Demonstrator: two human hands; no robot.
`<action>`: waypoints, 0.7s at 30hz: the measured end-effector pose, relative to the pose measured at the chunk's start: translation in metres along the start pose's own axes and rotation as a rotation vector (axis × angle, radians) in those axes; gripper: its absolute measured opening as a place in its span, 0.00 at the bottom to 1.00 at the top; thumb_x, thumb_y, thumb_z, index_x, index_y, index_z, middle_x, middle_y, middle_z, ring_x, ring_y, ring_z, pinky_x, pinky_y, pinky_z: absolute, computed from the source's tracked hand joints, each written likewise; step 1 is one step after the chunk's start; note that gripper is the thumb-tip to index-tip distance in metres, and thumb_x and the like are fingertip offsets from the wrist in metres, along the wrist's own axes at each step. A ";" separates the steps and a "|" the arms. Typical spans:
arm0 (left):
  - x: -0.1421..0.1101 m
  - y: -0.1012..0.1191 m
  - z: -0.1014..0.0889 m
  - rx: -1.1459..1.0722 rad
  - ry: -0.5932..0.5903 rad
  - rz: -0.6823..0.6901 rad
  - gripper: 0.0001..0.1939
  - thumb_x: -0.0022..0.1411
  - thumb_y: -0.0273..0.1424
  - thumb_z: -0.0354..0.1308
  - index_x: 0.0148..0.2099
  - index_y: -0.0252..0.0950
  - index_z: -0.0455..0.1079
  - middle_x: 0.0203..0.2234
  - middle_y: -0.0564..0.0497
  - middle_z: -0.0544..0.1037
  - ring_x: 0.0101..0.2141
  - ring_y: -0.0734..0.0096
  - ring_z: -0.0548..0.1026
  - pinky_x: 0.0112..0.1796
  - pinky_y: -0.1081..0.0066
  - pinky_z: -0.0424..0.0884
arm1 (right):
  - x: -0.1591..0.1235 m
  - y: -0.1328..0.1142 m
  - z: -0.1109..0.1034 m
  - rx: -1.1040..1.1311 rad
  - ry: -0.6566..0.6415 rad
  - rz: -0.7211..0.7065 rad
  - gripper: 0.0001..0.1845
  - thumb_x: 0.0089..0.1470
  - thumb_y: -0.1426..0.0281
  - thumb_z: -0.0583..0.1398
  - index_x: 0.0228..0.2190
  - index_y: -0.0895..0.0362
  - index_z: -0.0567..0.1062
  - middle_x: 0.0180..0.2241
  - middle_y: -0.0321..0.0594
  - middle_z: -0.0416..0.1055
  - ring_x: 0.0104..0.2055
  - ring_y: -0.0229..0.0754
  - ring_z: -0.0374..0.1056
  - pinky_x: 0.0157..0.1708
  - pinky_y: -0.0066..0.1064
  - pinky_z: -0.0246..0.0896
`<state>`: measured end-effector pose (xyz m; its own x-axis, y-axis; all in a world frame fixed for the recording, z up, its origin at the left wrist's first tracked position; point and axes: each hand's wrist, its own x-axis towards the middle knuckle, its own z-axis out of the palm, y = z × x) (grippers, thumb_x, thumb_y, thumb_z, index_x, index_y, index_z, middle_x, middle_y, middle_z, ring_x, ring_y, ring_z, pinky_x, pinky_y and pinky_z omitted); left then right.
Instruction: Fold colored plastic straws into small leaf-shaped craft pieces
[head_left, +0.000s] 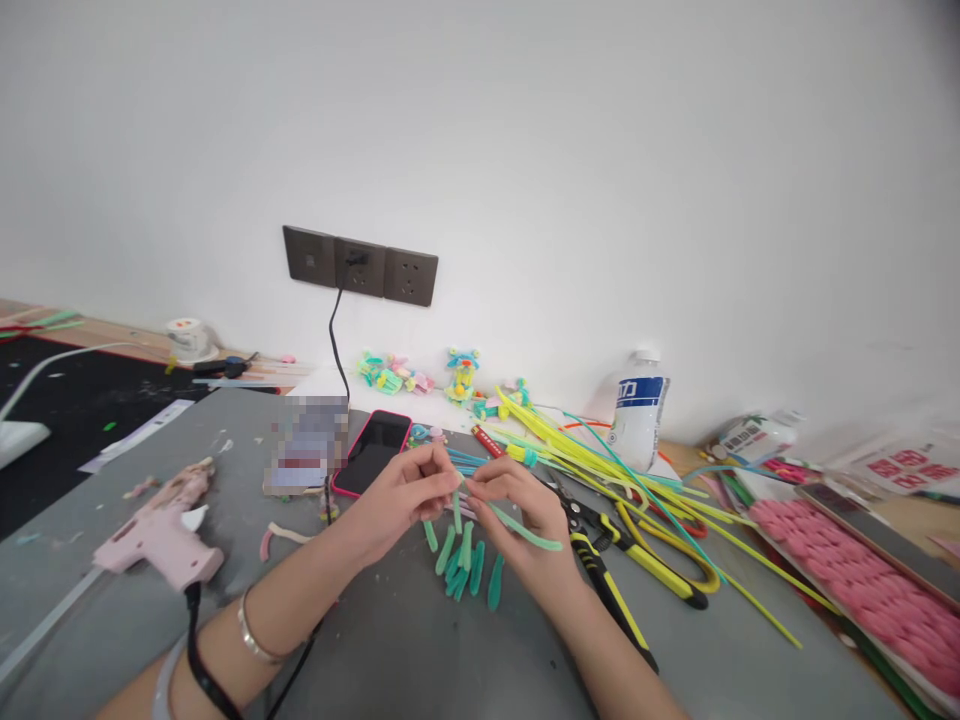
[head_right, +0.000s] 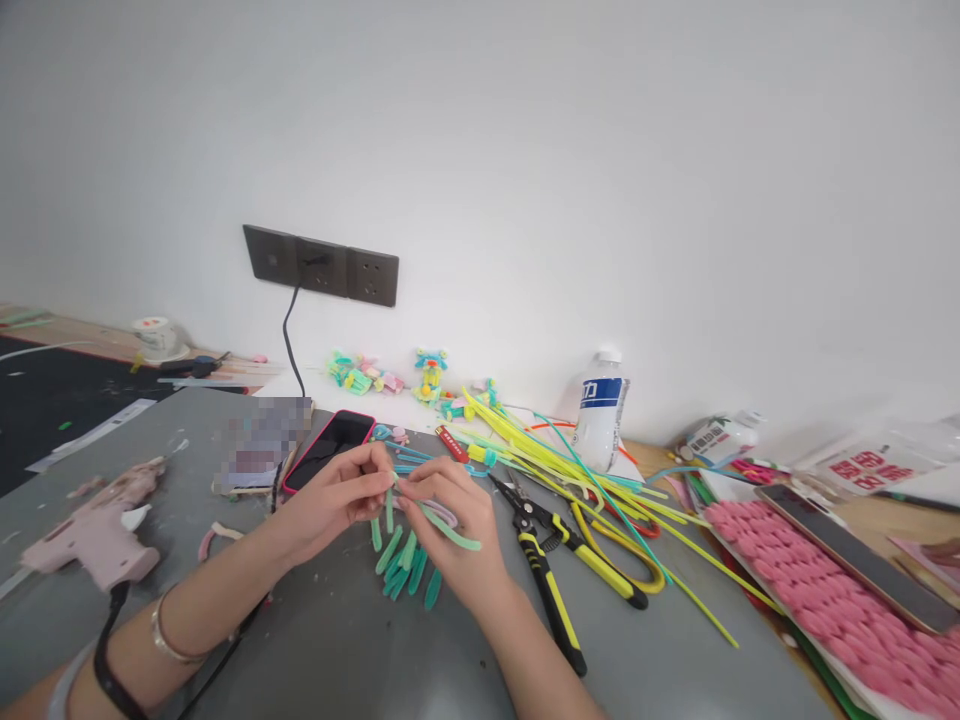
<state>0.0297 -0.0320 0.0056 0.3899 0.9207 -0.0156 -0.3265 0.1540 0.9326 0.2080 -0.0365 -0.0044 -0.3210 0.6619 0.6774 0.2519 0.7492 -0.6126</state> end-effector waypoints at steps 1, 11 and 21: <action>0.000 -0.001 0.001 -0.019 0.013 0.009 0.15 0.57 0.37 0.65 0.28 0.34 0.64 0.21 0.58 0.63 0.22 0.81 0.58 0.23 0.78 0.54 | 0.000 -0.001 0.001 -0.014 0.004 -0.002 0.06 0.56 0.78 0.60 0.32 0.56 0.74 0.33 0.42 0.72 0.36 0.42 0.70 0.36 0.33 0.64; 0.005 -0.005 0.000 -0.183 0.105 -0.024 0.16 0.54 0.37 0.68 0.28 0.34 0.65 0.21 0.55 0.71 0.23 0.81 0.67 0.25 0.80 0.62 | -0.001 0.006 0.001 -0.108 -0.066 -0.122 0.19 0.52 0.75 0.66 0.46 0.55 0.72 0.39 0.44 0.75 0.43 0.48 0.71 0.43 0.39 0.65; 0.003 -0.006 0.000 -0.083 0.053 -0.030 0.14 0.57 0.40 0.66 0.33 0.34 0.68 0.24 0.53 0.73 0.25 0.79 0.68 0.24 0.79 0.63 | 0.002 0.009 -0.004 0.103 0.135 0.091 0.08 0.56 0.76 0.62 0.36 0.53 0.80 0.32 0.39 0.76 0.35 0.43 0.71 0.36 0.34 0.64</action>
<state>0.0331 -0.0298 0.0001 0.3553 0.9326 -0.0638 -0.3863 0.2086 0.8985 0.2132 -0.0284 -0.0071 -0.1742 0.7296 0.6613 0.1776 0.6838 -0.7077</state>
